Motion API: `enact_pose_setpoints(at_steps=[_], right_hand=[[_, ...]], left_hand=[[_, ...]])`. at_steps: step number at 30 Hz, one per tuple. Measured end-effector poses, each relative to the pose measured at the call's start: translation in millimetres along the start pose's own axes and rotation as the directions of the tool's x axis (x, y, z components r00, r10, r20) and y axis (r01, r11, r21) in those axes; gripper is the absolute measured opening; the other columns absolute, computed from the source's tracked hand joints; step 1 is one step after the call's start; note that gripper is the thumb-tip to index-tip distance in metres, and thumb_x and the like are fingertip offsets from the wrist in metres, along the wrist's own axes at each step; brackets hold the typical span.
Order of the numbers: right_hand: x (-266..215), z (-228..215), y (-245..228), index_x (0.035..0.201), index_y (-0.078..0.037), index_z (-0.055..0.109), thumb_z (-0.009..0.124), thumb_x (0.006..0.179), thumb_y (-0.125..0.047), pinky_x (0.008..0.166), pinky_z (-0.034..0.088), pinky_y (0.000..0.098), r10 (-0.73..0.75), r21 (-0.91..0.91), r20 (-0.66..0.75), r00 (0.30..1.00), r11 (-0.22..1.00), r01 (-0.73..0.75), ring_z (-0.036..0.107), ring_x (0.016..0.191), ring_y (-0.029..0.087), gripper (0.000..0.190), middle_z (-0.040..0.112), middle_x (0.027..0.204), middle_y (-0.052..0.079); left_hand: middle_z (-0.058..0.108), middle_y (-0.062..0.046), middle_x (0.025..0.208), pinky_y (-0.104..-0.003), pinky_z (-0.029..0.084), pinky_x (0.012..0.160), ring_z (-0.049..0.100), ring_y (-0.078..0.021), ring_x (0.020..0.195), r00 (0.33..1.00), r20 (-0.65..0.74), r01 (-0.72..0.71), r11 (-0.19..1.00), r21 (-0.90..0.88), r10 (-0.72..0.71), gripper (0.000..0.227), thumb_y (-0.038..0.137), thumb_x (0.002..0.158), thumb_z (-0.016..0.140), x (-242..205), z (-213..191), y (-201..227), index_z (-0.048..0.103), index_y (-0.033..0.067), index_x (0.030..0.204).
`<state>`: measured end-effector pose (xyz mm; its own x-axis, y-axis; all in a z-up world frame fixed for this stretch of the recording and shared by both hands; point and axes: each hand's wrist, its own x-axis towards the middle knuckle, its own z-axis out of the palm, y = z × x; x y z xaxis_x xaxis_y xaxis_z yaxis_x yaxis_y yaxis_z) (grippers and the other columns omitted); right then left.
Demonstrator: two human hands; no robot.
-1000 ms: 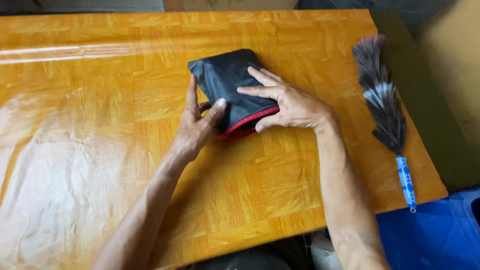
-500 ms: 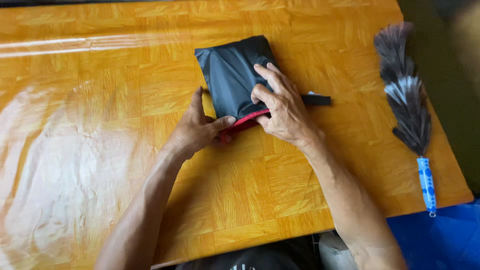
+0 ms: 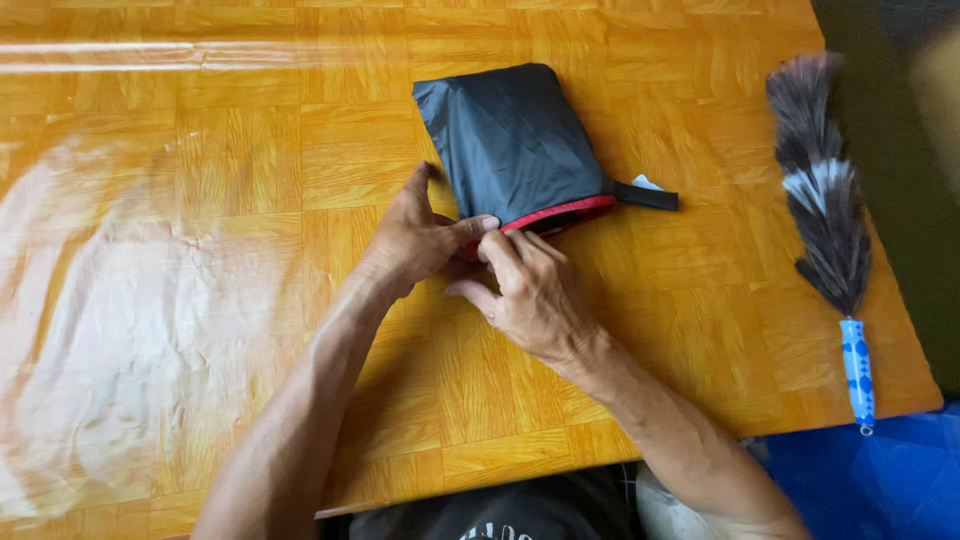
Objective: The person folds a black garment into a compact square, places it into a small black pouch, and then takes a larger black shipping bag and wipes it with a duster.
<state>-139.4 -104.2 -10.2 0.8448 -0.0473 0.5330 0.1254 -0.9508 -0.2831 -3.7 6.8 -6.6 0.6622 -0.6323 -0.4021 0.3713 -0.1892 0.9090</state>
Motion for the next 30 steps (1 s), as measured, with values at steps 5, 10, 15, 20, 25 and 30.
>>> enact_pose_setpoints(at_steps=[5, 10, 15, 20, 25, 30], right_hand=[[0.0, 22.3, -4.1, 0.086, -0.016, 0.054, 0.083, 0.086, -0.03, 0.06, 0.055, 0.029, -0.017, -0.139, -0.201, 0.979, 0.99, -0.011, 0.066, 0.064, 0.019, 0.032, 0.057, 0.071, 0.0], [0.1, 21.3, -9.5, 0.085, -0.016, 0.055, 0.077, 0.089, -0.02, 0.059, 0.057, 0.0258, -0.049, -0.26, -0.218, 0.975, 0.966, -0.01, 0.067, 0.062, 0.016, 0.022, 0.057, 0.071, -0.001], [-3.8, 17.1, -12.7, 0.087, -0.01, 0.059, 0.066, 0.087, -0.005, 0.055, 0.056, 0.0295, -0.038, -0.248, -0.214, 0.976, 0.969, -0.016, 0.066, 0.059, 0.023, 0.01, 0.056, 0.067, 0.005], [-5.6, 5.9, -8.9, 0.086, -0.01, 0.057, 0.066, 0.087, -0.004, 0.055, 0.055, 0.0314, -0.015, -0.18, -0.166, 0.986, 0.984, -0.015, 0.066, 0.06, 0.026, 0.011, 0.055, 0.067, 0.007], [-8.5, 5.5, -6.6, 0.086, -0.011, 0.056, 0.065, 0.088, -0.002, 0.056, 0.055, 0.0341, 0.011, -0.084, -0.153, 0.988, 0.996, -0.024, 0.065, 0.062, 0.029, 0.013, 0.054, 0.068, 0.009], [-6.8, 9.0, -0.7, 0.085, -0.012, 0.056, 0.067, 0.087, -0.008, 0.054, 0.054, 0.0347, 0.031, -0.105, -0.121, 0.992, 0.994, -0.044, 0.065, 0.06, 0.029, 0.012, 0.054, 0.067, 0.008]], left_hand=[[0.074, -0.028, 0.089, -0.041, 0.064, 0.058, 0.075, -0.0297, 0.069, 0.998, -0.051, -0.032, 0.988, 0.15, 0.04, 0.107, 0.02, 0.081, 0.088, 0.9, 1.4, -2.7, 0.019, 0.0077, 0.161], [0.072, -0.022, 0.08, -0.034, 0.06, 0.056, 0.07, -0.0241, 0.063, 0.99, -0.036, -0.126, 0.975, 0.183, 0.135, 0.104, 0.017, 0.082, 0.087, 12.0, 1.2, -18.3, 0.021, 0.0059, 0.161], [0.072, -0.021, 0.073, -0.034, 0.063, 0.056, 0.074, -0.0268, 0.058, 0.986, -0.028, -0.16, 0.98, 0.118, 0.164, 0.099, 0.01, 0.082, 0.085, 3.1, 2.7, -6.8, 0.022, -0.0007, 0.158], [0.074, -0.02, 0.074, -0.035, 0.067, 0.059, 0.077, -0.0255, 0.062, 0.993, -0.032, -0.107, 0.981, 0.163, 0.113, 0.093, 0.013, 0.08, 0.087, -12.1, 8.9, 11.4, 0.03, 0.0032, 0.153], [0.077, -0.013, 0.077, -0.039, 0.068, 0.062, 0.078, -0.0204, 0.068, 0.995, -0.052, -0.062, 0.926, 0.373, 0.087, 0.108, 0.028, 0.077, 0.092, -19.9, 11.4, 19.2, 0.025, 0.0049, 0.159], [0.077, -0.009, 0.073, -0.036, 0.065, 0.076, 0.079, -0.018, 0.067, 0.999, -0.025, -0.026, 0.914, 0.405, 0.04, 0.099, 0.023, 0.079, 0.088, -22.9, 7.7, 30.8, 0.03, 0.0044, 0.157]])
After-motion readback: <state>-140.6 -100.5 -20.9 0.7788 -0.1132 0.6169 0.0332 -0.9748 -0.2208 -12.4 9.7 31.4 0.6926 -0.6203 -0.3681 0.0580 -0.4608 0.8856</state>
